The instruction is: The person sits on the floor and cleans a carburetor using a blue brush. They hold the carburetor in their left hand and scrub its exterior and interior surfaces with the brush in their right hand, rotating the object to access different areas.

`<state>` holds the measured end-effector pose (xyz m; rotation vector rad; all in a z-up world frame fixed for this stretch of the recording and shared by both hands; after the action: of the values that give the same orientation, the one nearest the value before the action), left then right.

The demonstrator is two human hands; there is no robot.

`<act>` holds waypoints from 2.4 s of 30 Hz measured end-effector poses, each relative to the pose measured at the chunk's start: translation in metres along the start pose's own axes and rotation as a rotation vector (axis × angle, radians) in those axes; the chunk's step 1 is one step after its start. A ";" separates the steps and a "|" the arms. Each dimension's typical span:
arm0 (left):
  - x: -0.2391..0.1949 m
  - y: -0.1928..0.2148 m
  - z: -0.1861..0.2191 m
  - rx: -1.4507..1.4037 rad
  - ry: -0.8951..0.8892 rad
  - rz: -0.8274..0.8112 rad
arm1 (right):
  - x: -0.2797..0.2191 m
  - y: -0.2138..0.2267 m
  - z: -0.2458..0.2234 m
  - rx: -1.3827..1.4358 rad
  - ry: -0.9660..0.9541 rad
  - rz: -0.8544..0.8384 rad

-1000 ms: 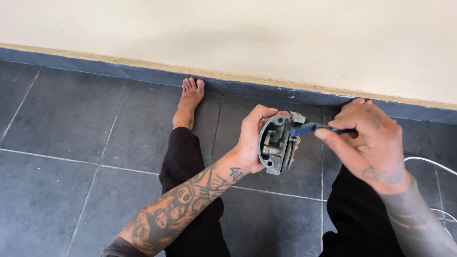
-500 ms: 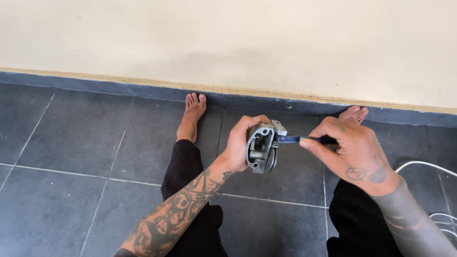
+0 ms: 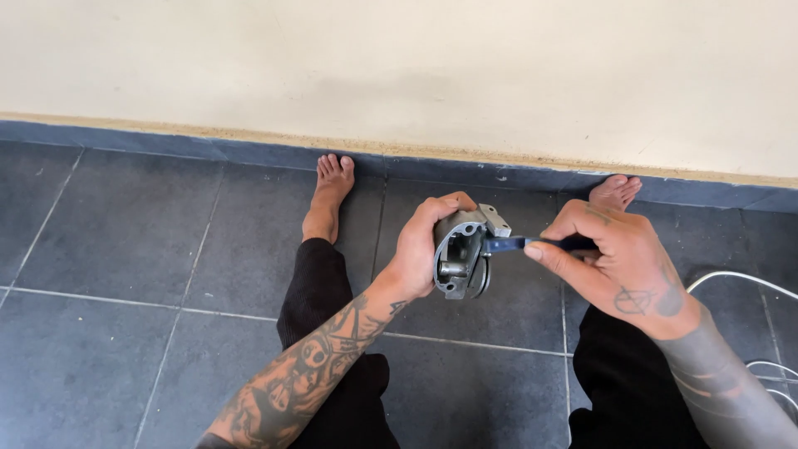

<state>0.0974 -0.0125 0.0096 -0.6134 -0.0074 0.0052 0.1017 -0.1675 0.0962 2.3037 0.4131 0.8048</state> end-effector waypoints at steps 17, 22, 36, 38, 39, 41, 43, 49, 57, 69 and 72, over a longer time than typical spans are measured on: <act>0.001 0.039 -0.025 -0.107 0.104 0.316 | -0.001 -0.008 -0.038 0.003 0.207 -0.050; 0.005 0.038 -0.026 -0.112 0.089 0.282 | 0.001 -0.006 -0.021 -0.002 0.091 -0.032; 0.000 0.028 0.007 0.206 -0.031 0.275 | -0.014 -0.021 -0.021 -0.158 0.071 -0.194; -0.007 0.018 0.025 0.411 -0.182 0.251 | -0.013 -0.015 -0.027 -0.439 0.212 -0.029; -0.011 0.016 0.024 0.411 -0.177 0.252 | -0.013 -0.018 -0.032 -0.438 0.208 -0.032; -0.012 0.013 0.025 0.458 -0.183 0.279 | -0.011 -0.035 -0.029 -0.527 0.143 -0.195; -0.010 0.018 0.021 0.456 -0.187 0.286 | -0.011 -0.033 -0.031 -0.494 0.218 -0.119; -0.006 0.012 0.027 0.492 -0.210 0.290 | -0.014 -0.042 -0.025 -0.503 0.228 -0.132; -0.002 0.031 0.017 0.358 -0.239 0.255 | -0.012 -0.032 -0.041 -0.342 0.314 -0.049; 0.007 0.039 0.014 0.322 -0.184 0.319 | -0.027 -0.058 0.001 -0.195 -0.443 -0.509; 0.011 0.055 0.002 0.290 -0.103 0.420 | -0.022 -0.061 -0.010 -0.132 -0.311 -0.451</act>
<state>0.1079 0.0336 -0.0207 -0.3155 0.0226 0.4378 0.0742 -0.1288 0.0515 2.0528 0.6801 0.2398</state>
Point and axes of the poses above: each hand's wrist, its own x-axis towards the middle knuckle, its own y-axis out of the back of the hand, z = x × y, the point moved 10 cm from there along x, towards the middle knuckle, and after that the axes turned 10 degrees about z, right-handed, at the moved point
